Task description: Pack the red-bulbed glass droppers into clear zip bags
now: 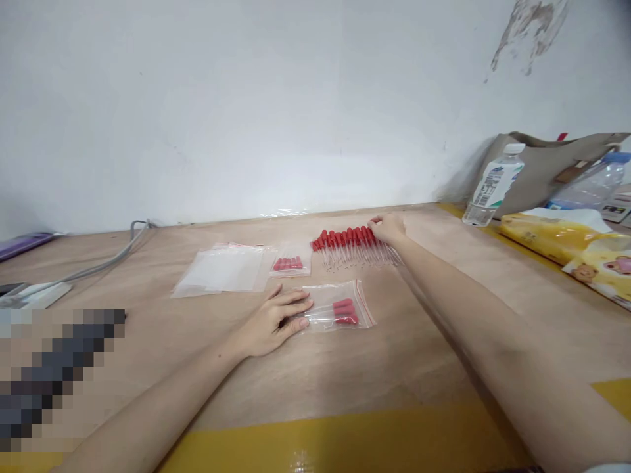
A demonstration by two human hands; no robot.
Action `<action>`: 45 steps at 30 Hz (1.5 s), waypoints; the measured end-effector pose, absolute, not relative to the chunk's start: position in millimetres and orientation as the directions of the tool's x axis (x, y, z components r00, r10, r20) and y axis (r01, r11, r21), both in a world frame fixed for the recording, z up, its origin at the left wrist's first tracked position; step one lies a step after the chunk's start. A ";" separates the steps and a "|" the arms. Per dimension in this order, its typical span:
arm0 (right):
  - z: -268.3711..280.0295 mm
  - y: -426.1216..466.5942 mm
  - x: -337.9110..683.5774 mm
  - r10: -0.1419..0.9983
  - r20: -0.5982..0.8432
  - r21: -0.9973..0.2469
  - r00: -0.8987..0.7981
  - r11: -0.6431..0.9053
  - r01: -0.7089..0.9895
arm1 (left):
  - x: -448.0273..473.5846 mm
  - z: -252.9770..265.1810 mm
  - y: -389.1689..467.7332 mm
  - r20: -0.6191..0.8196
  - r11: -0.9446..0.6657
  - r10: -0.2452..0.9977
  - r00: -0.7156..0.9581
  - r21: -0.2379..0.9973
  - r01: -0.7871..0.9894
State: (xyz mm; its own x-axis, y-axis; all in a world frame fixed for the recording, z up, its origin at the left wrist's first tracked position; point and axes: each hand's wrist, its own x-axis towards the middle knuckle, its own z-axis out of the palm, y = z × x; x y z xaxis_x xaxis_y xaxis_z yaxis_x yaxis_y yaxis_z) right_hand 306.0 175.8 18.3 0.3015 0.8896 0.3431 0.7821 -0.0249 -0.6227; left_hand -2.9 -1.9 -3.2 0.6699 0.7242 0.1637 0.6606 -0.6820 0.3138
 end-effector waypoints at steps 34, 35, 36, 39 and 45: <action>-16.1 34.9 301.2 0.995 0.049 -0.998 -0.083 0.045 -0.048 | -2.2 -4.4 0.0 0.220 -0.693 0.718 0.660 0.309 0.651; -14.6 34.9 304.2 0.987 0.044 -0.998 -0.154 0.049 0.029 | -1.9 -4.2 -0.3 0.215 -0.690 0.721 0.659 0.307 0.655; -12.9 34.6 307.0 0.975 0.051 -0.990 -0.218 0.079 0.120 | -1.7 -4.0 -0.5 0.211 -0.686 0.725 0.656 0.305 0.660; -8.8 32.3 311.2 0.936 0.118 -0.901 -0.331 0.241 0.361 | -1.3 -3.8 -0.5 0.212 -0.684 0.727 0.653 0.303 0.664; -14.9 30.2 297.4 0.900 0.233 -0.771 -0.368 0.401 0.494 | -0.9 -3.5 0.5 0.214 -0.688 0.723 0.657 0.304 0.659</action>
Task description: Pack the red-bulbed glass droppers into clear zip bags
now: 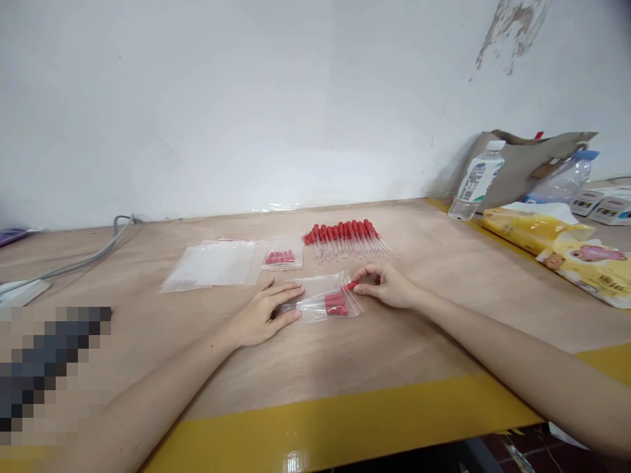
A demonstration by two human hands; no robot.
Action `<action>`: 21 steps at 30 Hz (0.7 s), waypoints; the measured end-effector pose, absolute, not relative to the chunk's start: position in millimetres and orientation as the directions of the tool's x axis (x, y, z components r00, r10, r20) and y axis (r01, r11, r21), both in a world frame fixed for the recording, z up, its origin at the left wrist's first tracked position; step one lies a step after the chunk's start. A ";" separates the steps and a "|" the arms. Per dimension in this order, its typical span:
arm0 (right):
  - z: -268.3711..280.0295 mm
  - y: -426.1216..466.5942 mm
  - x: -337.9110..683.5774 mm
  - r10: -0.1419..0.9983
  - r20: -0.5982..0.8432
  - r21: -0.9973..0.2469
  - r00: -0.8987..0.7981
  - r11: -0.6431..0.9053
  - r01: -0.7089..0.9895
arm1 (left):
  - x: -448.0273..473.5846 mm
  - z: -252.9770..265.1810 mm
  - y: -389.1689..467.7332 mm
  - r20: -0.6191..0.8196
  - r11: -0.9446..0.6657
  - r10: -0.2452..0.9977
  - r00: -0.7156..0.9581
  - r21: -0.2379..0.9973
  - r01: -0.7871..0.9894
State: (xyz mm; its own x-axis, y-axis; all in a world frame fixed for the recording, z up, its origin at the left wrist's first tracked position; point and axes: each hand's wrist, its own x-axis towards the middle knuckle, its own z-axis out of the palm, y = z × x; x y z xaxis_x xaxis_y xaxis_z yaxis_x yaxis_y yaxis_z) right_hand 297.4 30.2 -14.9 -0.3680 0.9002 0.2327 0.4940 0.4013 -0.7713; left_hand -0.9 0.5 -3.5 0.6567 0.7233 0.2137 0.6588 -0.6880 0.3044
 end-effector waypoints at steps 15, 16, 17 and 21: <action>-19.0 31.2 283.6 0.901 0.319 -0.691 -0.293 0.433 0.579 | -0.6 -4.2 1.4 0.218 -0.698 0.714 0.665 0.284 0.657; -20.3 31.4 280.8 0.888 0.355 -0.668 -0.291 0.459 0.586 | -0.6 -4.4 1.5 0.220 -0.700 0.713 0.666 0.284 0.655; -21.9 32.0 278.6 0.872 0.392 -0.645 -0.292 0.487 0.589 | -0.7 -4.6 1.6 0.223 -0.702 0.711 0.667 0.284 0.653; -29.2 35.5 275.6 0.828 0.458 -0.614 -0.325 0.559 0.557 | -0.4 -4.7 1.7 0.229 -0.702 0.711 0.664 0.284 0.653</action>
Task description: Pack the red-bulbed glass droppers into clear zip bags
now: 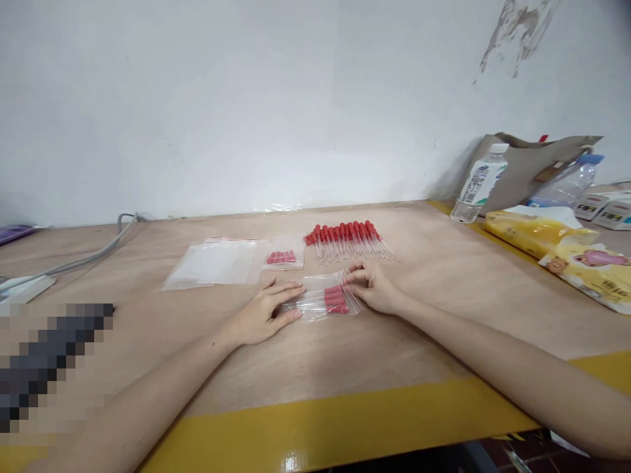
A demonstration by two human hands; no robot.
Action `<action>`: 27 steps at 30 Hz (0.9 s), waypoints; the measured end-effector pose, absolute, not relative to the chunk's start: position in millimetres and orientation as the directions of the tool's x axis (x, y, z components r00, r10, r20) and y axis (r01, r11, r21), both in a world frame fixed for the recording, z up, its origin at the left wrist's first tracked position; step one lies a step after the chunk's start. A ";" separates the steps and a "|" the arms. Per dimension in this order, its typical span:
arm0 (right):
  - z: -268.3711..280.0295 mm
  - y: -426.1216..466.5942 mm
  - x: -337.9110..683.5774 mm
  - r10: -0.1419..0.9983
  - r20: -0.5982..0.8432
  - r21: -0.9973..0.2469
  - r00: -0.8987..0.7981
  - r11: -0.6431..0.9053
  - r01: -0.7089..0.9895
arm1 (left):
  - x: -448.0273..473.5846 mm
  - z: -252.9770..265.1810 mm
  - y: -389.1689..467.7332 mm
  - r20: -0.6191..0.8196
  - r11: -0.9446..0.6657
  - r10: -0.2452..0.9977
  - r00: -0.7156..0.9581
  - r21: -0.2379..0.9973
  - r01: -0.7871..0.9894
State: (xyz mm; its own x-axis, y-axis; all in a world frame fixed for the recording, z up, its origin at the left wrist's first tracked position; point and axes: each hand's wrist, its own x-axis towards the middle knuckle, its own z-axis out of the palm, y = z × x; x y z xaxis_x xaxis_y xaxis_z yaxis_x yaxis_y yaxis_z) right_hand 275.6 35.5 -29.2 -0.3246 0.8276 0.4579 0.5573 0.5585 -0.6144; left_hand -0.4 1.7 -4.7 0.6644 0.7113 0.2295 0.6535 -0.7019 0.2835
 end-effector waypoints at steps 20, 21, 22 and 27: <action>6.0 109.7 306.9 0.887 0.358 -0.506 0.292 -0.079 0.859 | 1.8 1.4 -5.2 0.263 -0.642 0.764 0.590 0.410 0.648; 5.5 115.9 305.2 0.884 0.349 -0.494 0.311 -0.108 0.863 | 1.8 1.7 -5.6 0.261 -0.641 0.764 0.590 0.413 0.647; 5.1 121.4 303.3 0.884 0.334 -0.482 0.326 -0.137 0.866 | 1.7 1.9 -6.0 0.259 -0.640 0.765 0.590 0.417 0.646; 4.2 137.8 294.3 0.898 0.247 -0.423 0.365 -0.239 0.874 | 1.8 2.3 -7.3 0.252 -0.641 0.764 0.593 0.396 0.658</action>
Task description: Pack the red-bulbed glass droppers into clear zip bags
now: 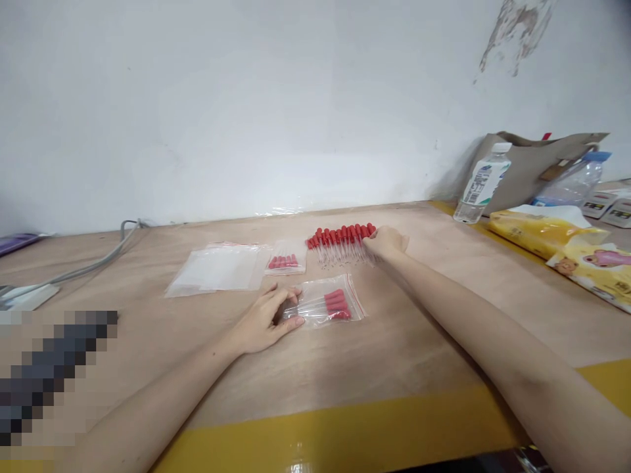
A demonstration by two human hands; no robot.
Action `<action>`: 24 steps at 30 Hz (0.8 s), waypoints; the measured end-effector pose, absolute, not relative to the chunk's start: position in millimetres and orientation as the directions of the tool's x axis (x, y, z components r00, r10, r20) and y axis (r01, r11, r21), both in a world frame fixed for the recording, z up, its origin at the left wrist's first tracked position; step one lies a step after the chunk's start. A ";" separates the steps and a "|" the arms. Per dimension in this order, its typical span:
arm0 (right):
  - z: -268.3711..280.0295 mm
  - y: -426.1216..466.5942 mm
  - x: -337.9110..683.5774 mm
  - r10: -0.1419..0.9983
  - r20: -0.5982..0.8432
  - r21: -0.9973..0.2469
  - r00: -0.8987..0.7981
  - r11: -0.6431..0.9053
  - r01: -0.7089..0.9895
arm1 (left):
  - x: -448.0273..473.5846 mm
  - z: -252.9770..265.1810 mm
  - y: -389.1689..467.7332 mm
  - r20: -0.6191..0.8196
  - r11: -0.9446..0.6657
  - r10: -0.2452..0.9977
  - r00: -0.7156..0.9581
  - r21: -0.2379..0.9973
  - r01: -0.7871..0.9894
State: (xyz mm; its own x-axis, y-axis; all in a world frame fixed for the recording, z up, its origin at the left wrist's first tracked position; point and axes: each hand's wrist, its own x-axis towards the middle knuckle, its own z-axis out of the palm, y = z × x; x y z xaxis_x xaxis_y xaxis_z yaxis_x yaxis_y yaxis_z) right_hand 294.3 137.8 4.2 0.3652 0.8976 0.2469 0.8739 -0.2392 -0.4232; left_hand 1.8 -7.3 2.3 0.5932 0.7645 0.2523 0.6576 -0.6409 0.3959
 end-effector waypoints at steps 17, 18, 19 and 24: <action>3.4 78.1 295.2 0.923 0.373 -0.898 0.094 0.333 0.287 | -0.7 0.7 -1.8 0.226 -0.703 0.708 0.669 0.306 0.641; 0.2 68.8 293.5 0.927 0.368 -0.912 0.065 0.347 0.217 | -1.0 0.5 -1.5 0.223 -0.703 0.708 0.670 0.308 0.641; -2.6 60.2 291.8 0.933 0.357 -0.924 0.042 0.347 0.161 | -1.2 0.3 -1.4 0.222 -0.702 0.709 0.669 0.311 0.641; -11.7 37.5 282.7 0.951 0.309 -0.951 0.025 0.308 0.021 | -2.0 -1.0 -1.2 0.223 -0.700 0.711 0.667 0.319 0.639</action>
